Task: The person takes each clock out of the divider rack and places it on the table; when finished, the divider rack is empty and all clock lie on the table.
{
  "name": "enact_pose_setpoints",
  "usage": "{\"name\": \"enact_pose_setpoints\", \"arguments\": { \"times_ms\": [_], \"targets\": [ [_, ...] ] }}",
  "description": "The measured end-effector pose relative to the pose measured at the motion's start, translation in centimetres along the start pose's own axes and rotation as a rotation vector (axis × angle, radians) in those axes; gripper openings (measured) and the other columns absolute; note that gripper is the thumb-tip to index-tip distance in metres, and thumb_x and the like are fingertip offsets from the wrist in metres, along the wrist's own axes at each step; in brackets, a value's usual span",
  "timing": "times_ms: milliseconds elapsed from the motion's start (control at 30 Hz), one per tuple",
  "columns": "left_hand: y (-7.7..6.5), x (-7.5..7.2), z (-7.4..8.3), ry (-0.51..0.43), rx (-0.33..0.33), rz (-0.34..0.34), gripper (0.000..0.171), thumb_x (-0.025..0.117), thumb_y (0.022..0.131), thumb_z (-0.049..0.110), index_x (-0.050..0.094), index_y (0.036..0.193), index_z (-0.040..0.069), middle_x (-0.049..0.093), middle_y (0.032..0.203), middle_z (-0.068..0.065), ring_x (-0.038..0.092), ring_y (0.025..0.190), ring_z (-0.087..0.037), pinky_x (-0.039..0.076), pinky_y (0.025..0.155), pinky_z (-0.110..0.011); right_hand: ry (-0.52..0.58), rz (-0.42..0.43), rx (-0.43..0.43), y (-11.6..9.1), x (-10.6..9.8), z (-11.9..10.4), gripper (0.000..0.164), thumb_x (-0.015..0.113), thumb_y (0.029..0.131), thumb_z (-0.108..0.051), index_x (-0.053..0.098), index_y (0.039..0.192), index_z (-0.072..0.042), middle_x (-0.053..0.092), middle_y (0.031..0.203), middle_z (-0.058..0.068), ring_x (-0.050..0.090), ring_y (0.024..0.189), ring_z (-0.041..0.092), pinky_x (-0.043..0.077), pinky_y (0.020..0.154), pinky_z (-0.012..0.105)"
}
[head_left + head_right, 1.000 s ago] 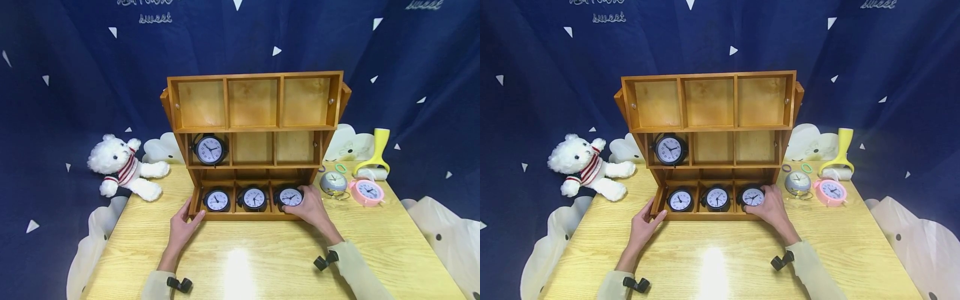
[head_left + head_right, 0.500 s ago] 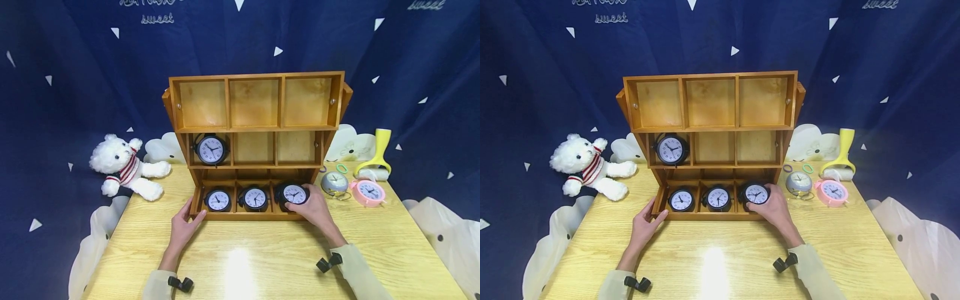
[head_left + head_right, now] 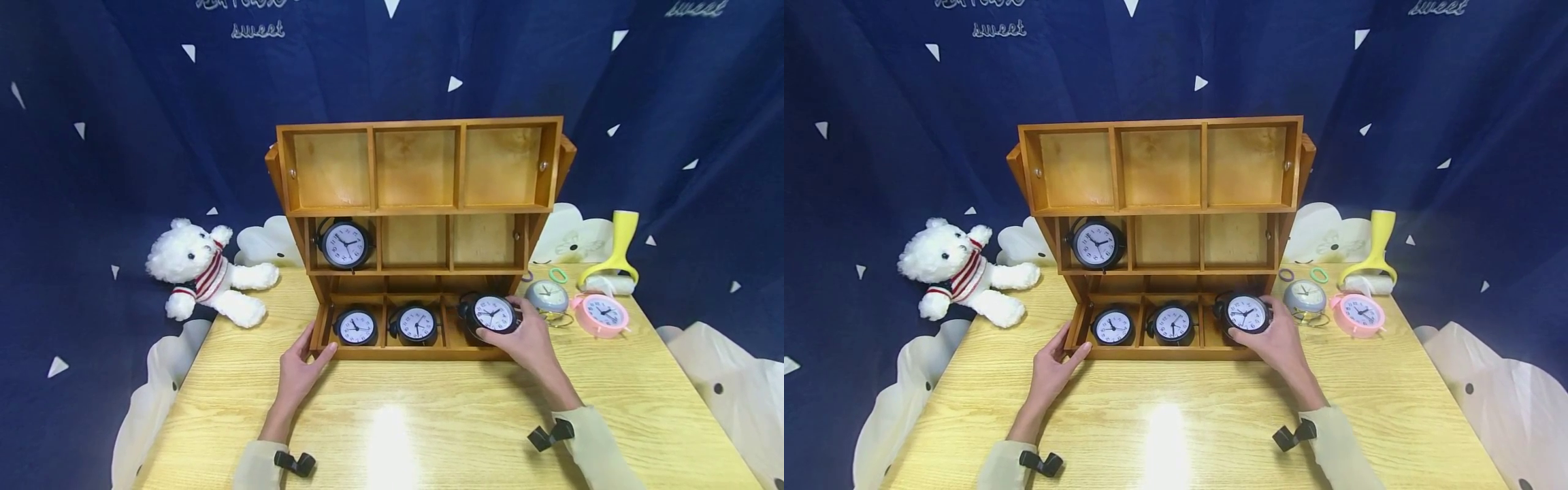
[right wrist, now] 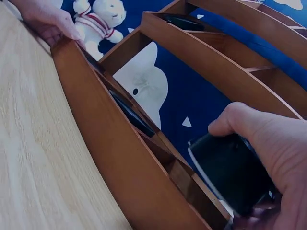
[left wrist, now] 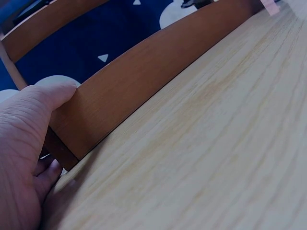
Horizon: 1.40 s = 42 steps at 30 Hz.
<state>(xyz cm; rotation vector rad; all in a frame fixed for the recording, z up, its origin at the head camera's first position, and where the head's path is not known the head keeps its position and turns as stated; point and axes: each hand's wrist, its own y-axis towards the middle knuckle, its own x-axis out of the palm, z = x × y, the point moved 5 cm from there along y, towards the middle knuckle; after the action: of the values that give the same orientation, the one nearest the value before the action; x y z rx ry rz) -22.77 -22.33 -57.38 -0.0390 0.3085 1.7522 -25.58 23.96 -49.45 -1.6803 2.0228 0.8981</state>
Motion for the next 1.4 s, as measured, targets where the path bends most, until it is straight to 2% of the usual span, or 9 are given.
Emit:
{"name": "enact_pose_setpoints", "arguments": {
  "times_ms": [167, 333, 433, 700, 833, 967, 1233, 1333, 1400],
  "targets": [
    [0.0, 0.0, 0.1, -0.01, -0.004, -0.011, 0.074, 0.085, 0.09, 0.016, 0.05, 0.154, 0.004, 0.054, 0.152, -0.019, 0.058, 0.134, -0.035, 0.047, 0.103, -0.013, 0.035, 0.062, -0.013, -0.6, -1.1, 0.4, 0.088, 0.099, 0.069, -0.033, 0.057, 0.139, -0.001, 0.066, 0.125, 0.025, 0.063, 0.112, 0.039, 0.052, 0.093, 0.049],
    [0.1, 0.0, 0.1, -0.002, -0.01, -0.014, 0.075, 0.085, 0.09, 0.018, 0.05, 0.154, 0.005, 0.054, 0.153, -0.018, 0.058, 0.134, -0.034, 0.047, 0.102, -0.011, 0.055, 0.127, 0.009, -1.2, -2.3, 1.1, 0.086, 0.101, 0.068, -0.029, 0.059, 0.138, -0.001, 0.067, 0.123, 0.024, 0.064, 0.109, 0.034, 0.048, 0.084, 0.017],
    [0.1, 0.0, 0.0, 0.003, -0.012, -0.018, 0.075, 0.085, 0.09, 0.019, 0.049, 0.155, 0.005, 0.053, 0.154, -0.018, 0.057, 0.135, -0.033, 0.047, 0.103, -0.012, 0.075, 0.158, 0.028, -1.6, -3.1, 1.5, 0.087, 0.101, 0.068, -0.026, 0.058, 0.14, 0.0, 0.067, 0.123, 0.024, 0.064, 0.108, 0.033, 0.043, 0.08, 0.005],
    [0.1, 0.0, -0.1, 0.007, 0.003, -0.019, 0.075, 0.085, 0.091, 0.02, 0.049, 0.155, 0.005, 0.053, 0.153, -0.018, 0.058, 0.134, -0.033, 0.047, 0.103, -0.011, 0.074, 0.242, 0.032, -2.5, -5.2, 3.2, 0.08, 0.101, 0.065, -0.016, 0.063, 0.133, 0.0, 0.069, 0.118, 0.018, 0.057, 0.1, 0.009, 0.045, 0.082, 0.011],
    [0.1, 0.0, -0.3, 0.008, 0.01, -0.022, 0.074, 0.084, 0.091, 0.017, 0.049, 0.155, 0.005, 0.053, 0.153, -0.018, 0.058, 0.133, -0.034, 0.046, 0.101, -0.01, 0.092, 0.271, 0.037, -3.0, -6.3, 4.2, 0.077, 0.1, 0.065, -0.011, 0.063, 0.132, 0.0, 0.068, 0.12, 0.016, 0.054, 0.097, -0.002, 0.044, 0.081, 0.006],
    [0.1, 0.0, -0.1, 0.004, -0.009, -0.02, 0.073, 0.084, 0.091, 0.015, 0.049, 0.155, 0.005, 0.052, 0.154, -0.018, 0.058, 0.134, -0.034, 0.046, 0.1, -0.008, 0.09, 0.277, 0.092, -3.5, -7.2, 5.4, 0.082, 0.099, 0.067, -0.012, 0.06, 0.139, -0.002, 0.066, 0.128, 0.019, 0.053, 0.093, -0.011, 0.043, 0.079, 0.002],
    [-0.6, -0.1, 3.4, 0.041, -0.021, -0.044, 0.072, 0.082, 0.092, 0.011, 0.046, 0.153, -0.006, 0.05, 0.153, -0.025, 0.056, 0.134, -0.039, 0.047, 0.104, -0.017, 0.092, 0.331, 0.182, -4.7, -9.1, 7.5, 0.084, 0.098, 0.069, -0.013, 0.058, 0.142, -0.003, 0.066, 0.126, 0.022, 0.052, 0.091, -0.013, 0.043, 0.076, 0.002],
    [-0.7, -0.1, 3.5, 0.04, -0.019, -0.045, 0.072, 0.082, 0.092, 0.011, 0.046, 0.153, -0.005, 0.05, 0.154, -0.024, 0.056, 0.134, -0.038, 0.047, 0.106, -0.02, 0.096, 0.364, 0.206, -5.0, -9.9, 8.2, 0.083, 0.098, 0.069, -0.013, 0.058, 0.142, -0.003, 0.065, 0.127, 0.022, 0.051, 0.09, -0.014, 0.043, 0.076, 0.001],
    [-0.6, -0.1, 2.8, 0.024, -0.016, -0.038, 0.073, 0.082, 0.092, 0.011, 0.046, 0.153, -0.004, 0.049, 0.154, -0.024, 0.055, 0.135, -0.038, 0.046, 0.106, -0.02, 0.098, 0.391, 0.213, -5.2, -10.5, 8.8, 0.083, 0.097, 0.069, -0.012, 0.058, 0.141, -0.001, 0.065, 0.125, 0.021, 0.052, 0.089, -0.015, 0.043, 0.075, 0.0]
  ]
}}
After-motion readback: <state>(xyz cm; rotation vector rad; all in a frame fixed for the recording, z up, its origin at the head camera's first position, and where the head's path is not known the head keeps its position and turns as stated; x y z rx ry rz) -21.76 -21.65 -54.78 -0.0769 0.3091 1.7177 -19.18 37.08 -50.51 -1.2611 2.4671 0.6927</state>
